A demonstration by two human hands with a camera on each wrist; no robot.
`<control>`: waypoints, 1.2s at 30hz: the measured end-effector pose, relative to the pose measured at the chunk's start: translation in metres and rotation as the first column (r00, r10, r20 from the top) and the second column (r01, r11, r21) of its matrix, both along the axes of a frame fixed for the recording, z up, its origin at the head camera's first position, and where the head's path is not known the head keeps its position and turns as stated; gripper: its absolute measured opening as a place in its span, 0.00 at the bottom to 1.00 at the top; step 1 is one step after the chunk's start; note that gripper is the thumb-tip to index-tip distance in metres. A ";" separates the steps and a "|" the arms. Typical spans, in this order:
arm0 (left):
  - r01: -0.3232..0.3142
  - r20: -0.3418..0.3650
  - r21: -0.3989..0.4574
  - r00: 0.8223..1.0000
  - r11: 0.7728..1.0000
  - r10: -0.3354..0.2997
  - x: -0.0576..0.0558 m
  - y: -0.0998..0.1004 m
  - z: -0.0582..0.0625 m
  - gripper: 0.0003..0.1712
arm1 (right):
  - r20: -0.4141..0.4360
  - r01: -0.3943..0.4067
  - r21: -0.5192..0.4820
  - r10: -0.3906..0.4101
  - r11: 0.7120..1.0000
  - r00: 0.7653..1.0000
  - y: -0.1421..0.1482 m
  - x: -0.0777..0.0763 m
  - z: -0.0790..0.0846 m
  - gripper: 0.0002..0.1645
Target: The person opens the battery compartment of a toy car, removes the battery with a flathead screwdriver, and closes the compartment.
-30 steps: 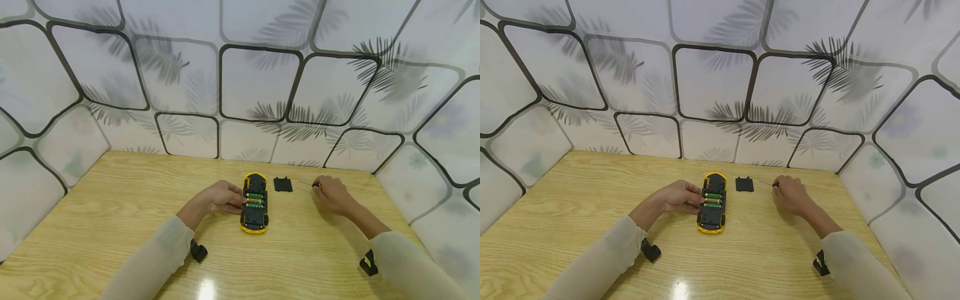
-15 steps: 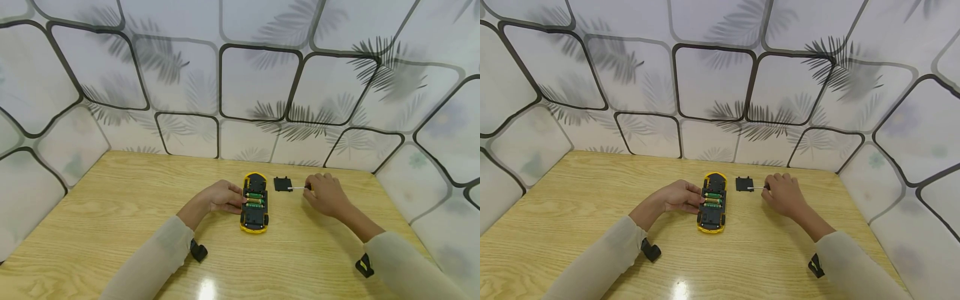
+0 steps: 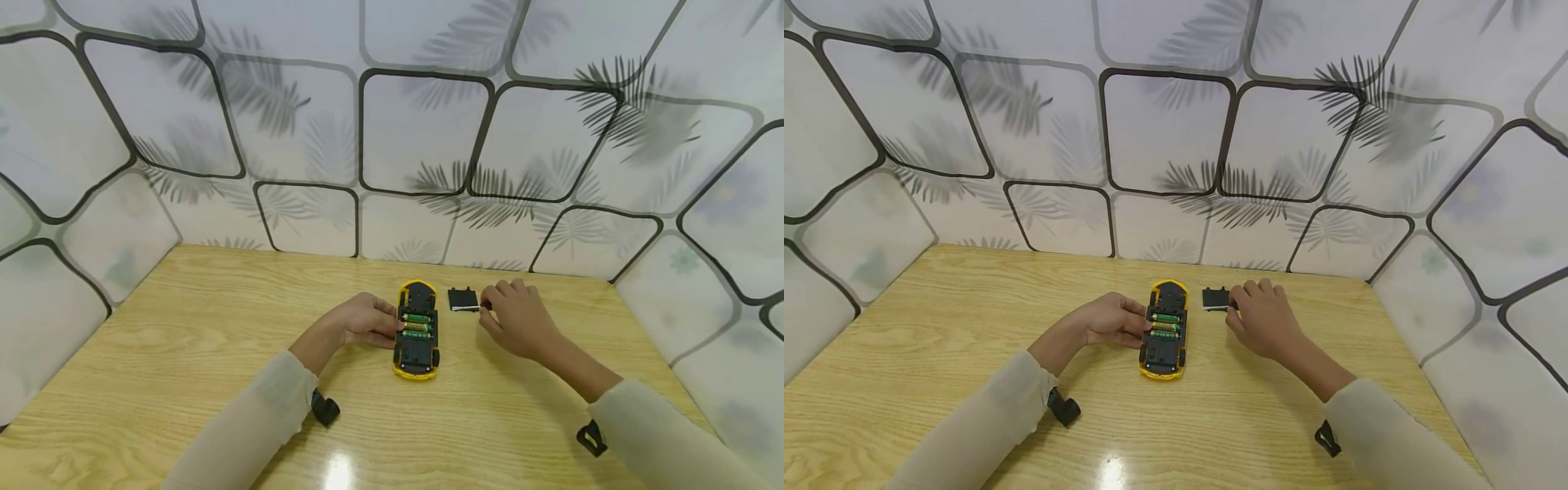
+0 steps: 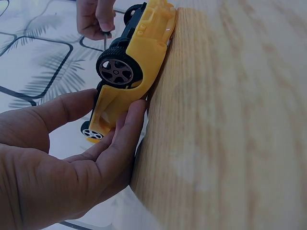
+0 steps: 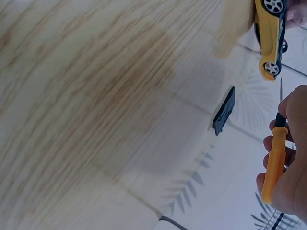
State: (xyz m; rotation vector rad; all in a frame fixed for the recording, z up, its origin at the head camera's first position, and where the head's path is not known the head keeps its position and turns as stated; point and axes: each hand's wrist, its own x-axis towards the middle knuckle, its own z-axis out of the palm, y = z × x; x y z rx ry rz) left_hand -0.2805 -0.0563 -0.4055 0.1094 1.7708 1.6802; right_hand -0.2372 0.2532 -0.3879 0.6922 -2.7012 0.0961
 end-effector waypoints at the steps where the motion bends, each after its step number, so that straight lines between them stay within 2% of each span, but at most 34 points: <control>1: -0.001 0.003 -0.001 1.000 1.000 0.001 0.000 0.000 0.000 0.30 | -0.006 -0.011 0.006 0.011 1.000 1.000 -0.002 0.000 0.001 0.05; 11: 0.002 0.000 -0.006 1.000 1.000 -0.002 -0.001 0.000 0.000 0.30 | -0.085 -0.101 0.076 0.107 0.992 0.991 -0.021 0.003 0.004 0.06; 18: 0.000 0.006 -0.005 1.000 1.000 0.000 -0.001 0.000 -0.001 0.31 | -0.137 -0.132 0.145 0.152 0.981 0.979 -0.029 0.004 0.007 0.07; 22: -0.003 0.005 -0.004 1.000 1.000 0.003 -0.001 0.000 0.000 0.32 | -0.139 -0.145 0.177 0.171 0.973 0.975 -0.032 0.003 0.009 0.08; 30: -0.002 0.007 -0.002 1.000 1.000 0.002 0.000 0.000 0.000 0.29 | -0.111 -0.145 0.217 0.172 0.965 0.979 -0.039 0.004 0.016 0.06; 36: -0.002 0.007 -0.001 1.000 1.000 0.002 -0.001 0.000 0.001 0.30 | -0.113 -0.101 0.305 0.141 0.947 0.984 -0.050 0.006 0.027 0.05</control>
